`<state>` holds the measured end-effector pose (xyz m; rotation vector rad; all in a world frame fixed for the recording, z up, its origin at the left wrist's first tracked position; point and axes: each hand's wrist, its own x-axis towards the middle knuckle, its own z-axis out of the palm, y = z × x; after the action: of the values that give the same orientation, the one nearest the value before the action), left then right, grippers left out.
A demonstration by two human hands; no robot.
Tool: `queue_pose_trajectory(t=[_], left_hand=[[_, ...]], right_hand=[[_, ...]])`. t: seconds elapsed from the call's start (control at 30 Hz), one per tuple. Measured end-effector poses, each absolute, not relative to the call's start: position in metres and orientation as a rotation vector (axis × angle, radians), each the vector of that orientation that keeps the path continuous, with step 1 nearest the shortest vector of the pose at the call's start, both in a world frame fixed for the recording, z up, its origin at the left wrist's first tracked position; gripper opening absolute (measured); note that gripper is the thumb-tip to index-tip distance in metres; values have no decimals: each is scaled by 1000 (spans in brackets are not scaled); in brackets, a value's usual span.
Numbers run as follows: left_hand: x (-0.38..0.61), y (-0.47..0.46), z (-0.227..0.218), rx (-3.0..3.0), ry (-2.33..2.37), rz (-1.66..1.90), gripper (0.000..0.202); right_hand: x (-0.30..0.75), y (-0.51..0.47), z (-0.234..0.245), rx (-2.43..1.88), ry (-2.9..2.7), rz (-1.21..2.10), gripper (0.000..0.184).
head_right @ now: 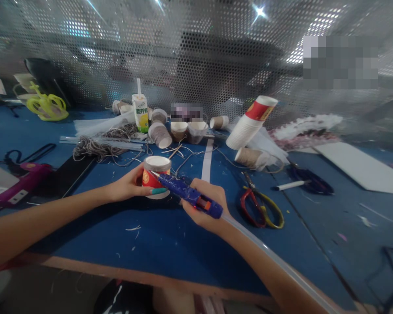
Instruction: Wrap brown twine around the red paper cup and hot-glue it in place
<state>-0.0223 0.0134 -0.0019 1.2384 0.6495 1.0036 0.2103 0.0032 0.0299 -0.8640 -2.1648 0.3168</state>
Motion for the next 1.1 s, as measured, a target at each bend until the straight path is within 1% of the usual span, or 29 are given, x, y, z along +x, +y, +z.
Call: queue_pose_trajectory(t=[0.17,0.37,1.1], left_hand=[[-18,7,2,1194,639,1016,67],[-14,4,7,1172,666,990,76],[-16,5,7,1217,694,961,72]], right_hand=[[208,1,33,-857,-2182,259,15],[207,0,31,-823,-2156,273,13],[210,0,28,-925,-2199,181,15]])
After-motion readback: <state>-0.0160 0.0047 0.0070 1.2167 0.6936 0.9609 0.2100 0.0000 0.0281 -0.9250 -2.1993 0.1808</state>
